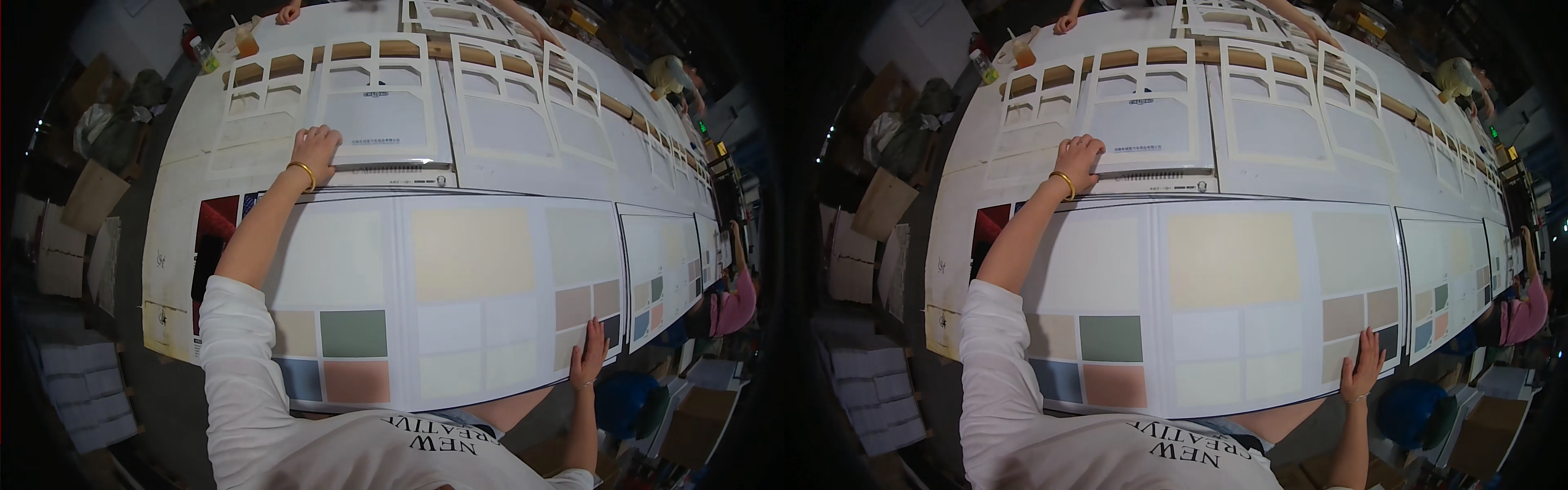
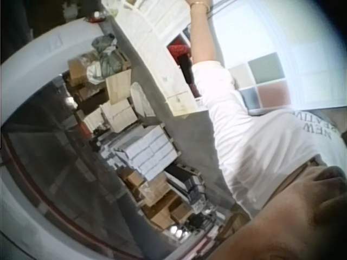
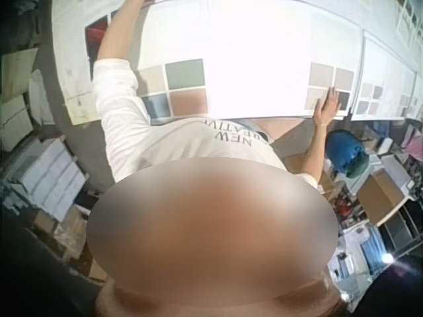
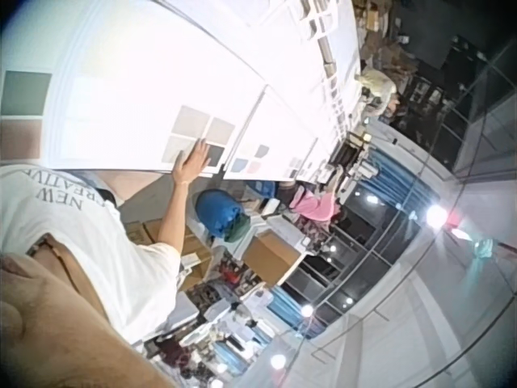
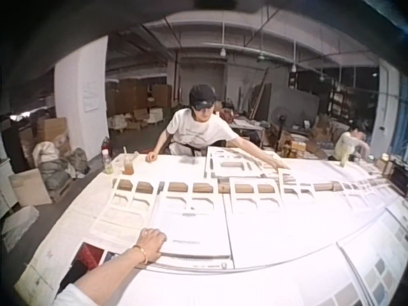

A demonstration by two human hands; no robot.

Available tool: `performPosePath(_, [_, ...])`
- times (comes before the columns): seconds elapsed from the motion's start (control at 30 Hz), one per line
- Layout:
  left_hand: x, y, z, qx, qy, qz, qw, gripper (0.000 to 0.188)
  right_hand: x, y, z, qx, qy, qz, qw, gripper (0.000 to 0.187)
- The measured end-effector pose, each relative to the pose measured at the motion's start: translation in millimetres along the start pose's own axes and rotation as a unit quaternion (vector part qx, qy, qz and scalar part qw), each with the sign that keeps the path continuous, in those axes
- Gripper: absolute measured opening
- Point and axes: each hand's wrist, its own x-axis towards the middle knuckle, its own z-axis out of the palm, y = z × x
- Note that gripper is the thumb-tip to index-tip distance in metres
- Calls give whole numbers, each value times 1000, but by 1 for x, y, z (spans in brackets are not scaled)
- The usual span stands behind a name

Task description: The recorder is inspecting and organizing various color sample boards and white frames on a large work table.

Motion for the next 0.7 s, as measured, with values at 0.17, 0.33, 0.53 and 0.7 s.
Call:
performPosePath(0.17, [-1,0,0,20,-4,14,1000,51,1,-3,-1,4,4,1,1000,63])
performPosePath(0.33, [-1,0,-1,40,-24,24,999,46,0,-1,-1,0,-2,6,1000,63])
performPosePath(0.53, [-14,-3,-22,29,24,66,997,39,0,-3,0,3,-1,12,1000,63])
performPosePath(0.7, [-11,-6,-31,80,72,85,990,35,-1,-2,0,3,7,11,1000,63])
